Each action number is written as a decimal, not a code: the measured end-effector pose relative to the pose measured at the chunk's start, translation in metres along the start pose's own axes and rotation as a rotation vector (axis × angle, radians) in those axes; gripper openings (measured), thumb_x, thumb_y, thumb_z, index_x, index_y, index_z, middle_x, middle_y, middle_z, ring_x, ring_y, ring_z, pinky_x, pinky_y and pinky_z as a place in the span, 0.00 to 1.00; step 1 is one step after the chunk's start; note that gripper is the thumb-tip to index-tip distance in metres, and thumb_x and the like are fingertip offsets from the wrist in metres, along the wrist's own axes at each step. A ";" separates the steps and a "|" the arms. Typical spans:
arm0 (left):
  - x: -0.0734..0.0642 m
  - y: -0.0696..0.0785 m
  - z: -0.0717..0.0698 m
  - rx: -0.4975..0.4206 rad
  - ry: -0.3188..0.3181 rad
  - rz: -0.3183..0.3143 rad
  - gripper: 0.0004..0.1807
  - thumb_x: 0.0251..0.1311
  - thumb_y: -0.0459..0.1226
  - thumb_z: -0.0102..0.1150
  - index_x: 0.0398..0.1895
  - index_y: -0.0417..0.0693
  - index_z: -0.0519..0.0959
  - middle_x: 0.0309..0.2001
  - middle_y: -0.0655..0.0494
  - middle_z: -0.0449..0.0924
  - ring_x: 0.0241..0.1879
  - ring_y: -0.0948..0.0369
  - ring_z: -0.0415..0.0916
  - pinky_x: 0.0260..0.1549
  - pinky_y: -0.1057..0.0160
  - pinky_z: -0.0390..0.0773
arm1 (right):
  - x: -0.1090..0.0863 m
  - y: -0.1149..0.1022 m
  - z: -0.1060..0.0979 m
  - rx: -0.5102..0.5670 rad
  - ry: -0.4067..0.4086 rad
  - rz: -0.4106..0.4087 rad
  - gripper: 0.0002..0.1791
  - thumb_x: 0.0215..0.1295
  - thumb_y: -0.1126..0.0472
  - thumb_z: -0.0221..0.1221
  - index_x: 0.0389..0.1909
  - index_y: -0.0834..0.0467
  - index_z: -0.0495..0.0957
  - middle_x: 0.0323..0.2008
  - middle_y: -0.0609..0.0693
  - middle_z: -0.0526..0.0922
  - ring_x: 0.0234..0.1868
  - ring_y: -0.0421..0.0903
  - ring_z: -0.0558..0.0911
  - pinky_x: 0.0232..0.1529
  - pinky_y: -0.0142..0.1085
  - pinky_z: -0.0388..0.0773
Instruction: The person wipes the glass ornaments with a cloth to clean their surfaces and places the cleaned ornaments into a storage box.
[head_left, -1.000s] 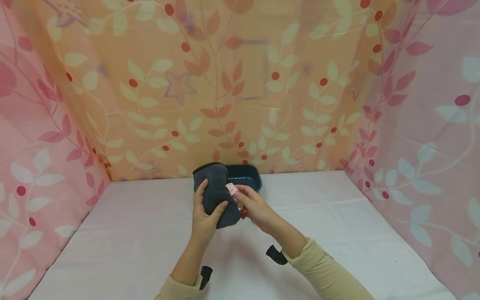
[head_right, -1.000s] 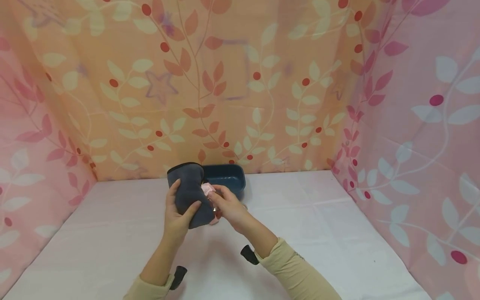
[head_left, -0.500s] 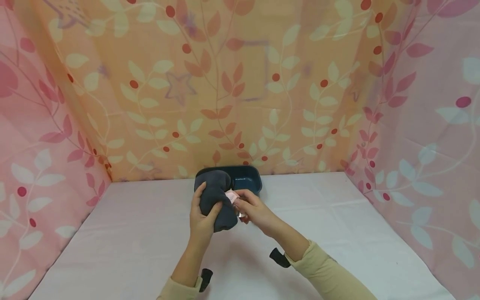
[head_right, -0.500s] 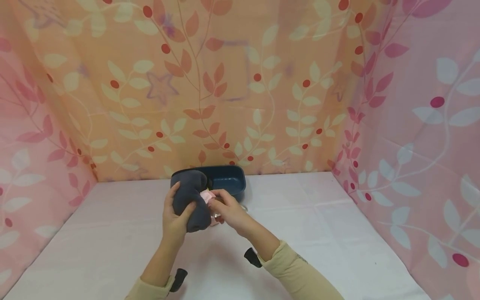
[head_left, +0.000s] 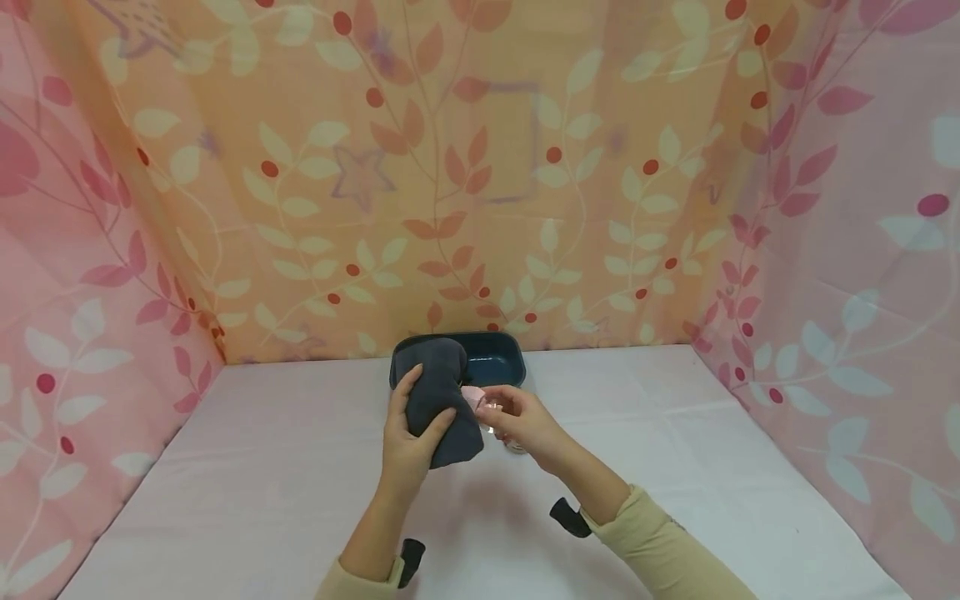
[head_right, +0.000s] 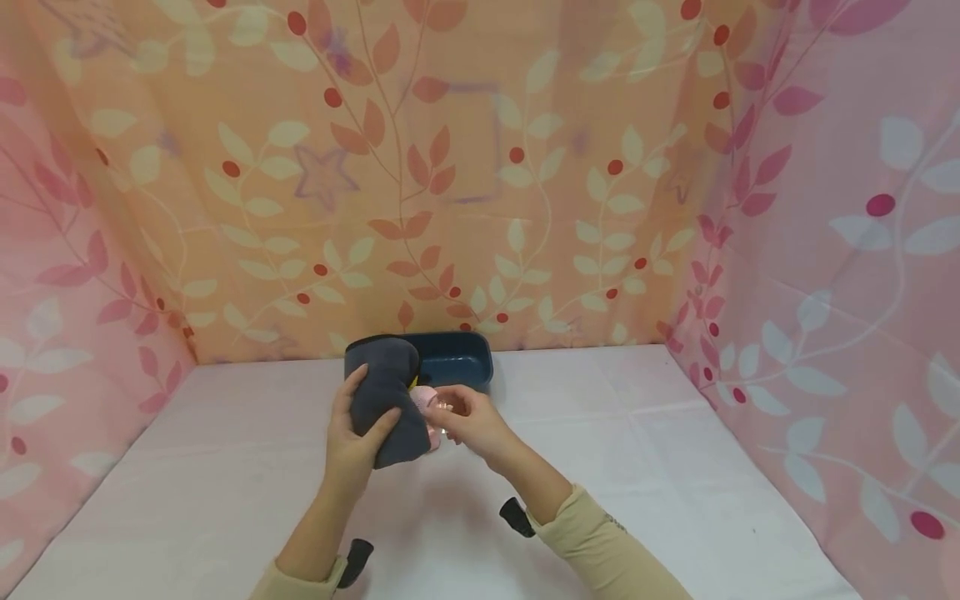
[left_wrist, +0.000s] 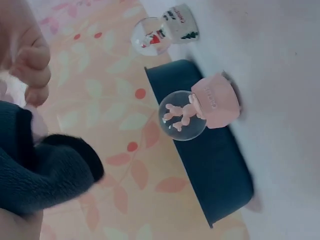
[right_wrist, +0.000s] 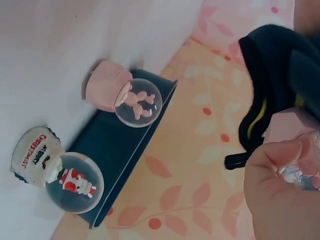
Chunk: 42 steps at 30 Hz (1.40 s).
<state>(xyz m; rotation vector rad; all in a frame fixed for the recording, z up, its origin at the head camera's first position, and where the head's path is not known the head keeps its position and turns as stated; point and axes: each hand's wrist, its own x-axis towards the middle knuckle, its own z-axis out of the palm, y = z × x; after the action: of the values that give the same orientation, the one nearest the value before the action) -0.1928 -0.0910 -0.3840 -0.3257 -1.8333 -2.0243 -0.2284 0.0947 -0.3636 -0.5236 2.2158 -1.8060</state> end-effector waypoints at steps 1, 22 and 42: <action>0.000 -0.001 0.002 0.006 -0.018 0.004 0.38 0.60 0.27 0.62 0.72 0.48 0.59 0.65 0.44 0.61 0.56 0.50 0.65 0.47 0.66 0.75 | 0.000 0.000 0.001 -0.005 -0.009 -0.009 0.27 0.69 0.55 0.58 0.62 0.68 0.68 0.43 0.56 0.76 0.32 0.45 0.75 0.34 0.34 0.75; 0.003 -0.004 0.001 0.118 0.123 -0.009 0.34 0.63 0.29 0.59 0.72 0.50 0.59 0.68 0.46 0.61 0.60 0.49 0.65 0.51 0.64 0.73 | -0.003 0.007 0.003 -0.115 -0.030 -0.140 0.24 0.70 0.57 0.56 0.62 0.66 0.70 0.43 0.56 0.74 0.32 0.47 0.74 0.30 0.32 0.75; 0.000 0.003 0.012 0.122 -0.091 -0.012 0.38 0.62 0.28 0.61 0.73 0.53 0.57 0.66 0.41 0.59 0.54 0.44 0.69 0.45 0.53 0.78 | 0.000 0.012 0.006 -0.240 0.012 -0.245 0.22 0.65 0.65 0.60 0.58 0.68 0.71 0.44 0.56 0.73 0.38 0.46 0.72 0.36 0.30 0.76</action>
<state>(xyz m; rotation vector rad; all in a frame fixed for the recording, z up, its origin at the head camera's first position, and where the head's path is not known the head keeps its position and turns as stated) -0.1930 -0.0791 -0.3800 -0.3789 -2.0078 -1.9236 -0.2277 0.0916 -0.3766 -0.8679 2.4856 -1.6593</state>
